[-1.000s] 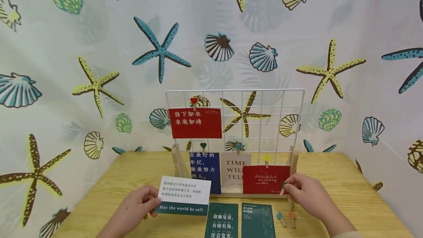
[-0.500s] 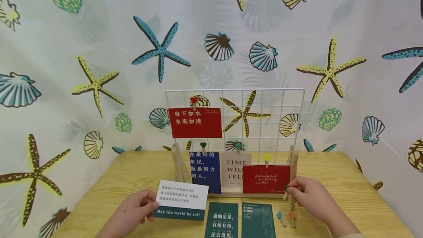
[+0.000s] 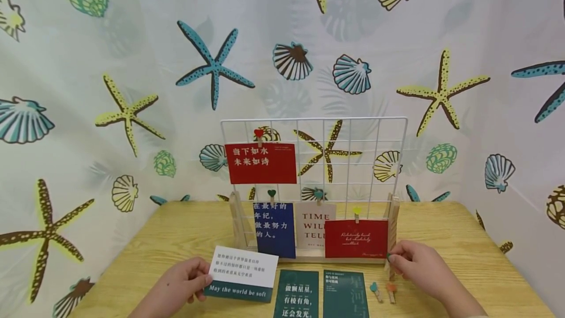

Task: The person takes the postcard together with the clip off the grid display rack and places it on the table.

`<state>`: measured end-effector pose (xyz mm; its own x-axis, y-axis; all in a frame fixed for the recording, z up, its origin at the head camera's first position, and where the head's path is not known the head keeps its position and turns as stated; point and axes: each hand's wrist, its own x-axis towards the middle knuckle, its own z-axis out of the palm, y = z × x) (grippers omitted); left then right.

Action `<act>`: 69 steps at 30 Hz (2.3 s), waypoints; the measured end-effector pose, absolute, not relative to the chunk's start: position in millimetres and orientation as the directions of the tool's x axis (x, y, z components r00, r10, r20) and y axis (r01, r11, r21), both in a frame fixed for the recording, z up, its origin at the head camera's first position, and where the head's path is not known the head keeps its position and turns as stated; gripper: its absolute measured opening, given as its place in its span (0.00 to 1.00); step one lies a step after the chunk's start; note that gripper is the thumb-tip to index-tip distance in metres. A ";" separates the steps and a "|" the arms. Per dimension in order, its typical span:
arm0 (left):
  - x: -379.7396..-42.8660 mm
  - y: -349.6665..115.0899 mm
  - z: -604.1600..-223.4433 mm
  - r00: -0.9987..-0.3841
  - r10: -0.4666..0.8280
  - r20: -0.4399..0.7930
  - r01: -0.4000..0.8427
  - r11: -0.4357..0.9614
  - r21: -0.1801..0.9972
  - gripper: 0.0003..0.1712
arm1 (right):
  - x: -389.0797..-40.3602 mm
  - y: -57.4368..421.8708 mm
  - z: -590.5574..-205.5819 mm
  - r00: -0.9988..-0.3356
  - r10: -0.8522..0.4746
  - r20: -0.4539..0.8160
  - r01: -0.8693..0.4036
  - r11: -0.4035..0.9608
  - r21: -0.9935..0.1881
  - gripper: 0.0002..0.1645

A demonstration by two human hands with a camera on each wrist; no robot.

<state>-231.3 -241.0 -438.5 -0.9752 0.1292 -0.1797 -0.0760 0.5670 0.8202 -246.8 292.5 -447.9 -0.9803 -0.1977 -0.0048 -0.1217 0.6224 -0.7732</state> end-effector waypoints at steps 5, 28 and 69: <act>-230.8 -239.9 -441.4 -0.970 0.136 -0.202 -0.092 0.565 0.820 0.07 | -246.2 297.0 -451.1 -0.978 -0.208 -0.017 -0.117 0.613 -0.781 0.14; -229.1 -246.0 -449.2 -0.958 0.184 -0.221 -0.072 0.592 0.803 0.07 | -245.6 328.7 -466.1 -0.935 -0.332 -0.123 -0.082 0.542 -0.836 0.16; -231.0 -257.5 -468.9 -0.930 0.261 -0.261 -0.065 0.582 0.811 0.10 | -247.2 335.7 -483.8 -0.906 -0.384 -0.178 -0.042 0.501 -0.865 0.17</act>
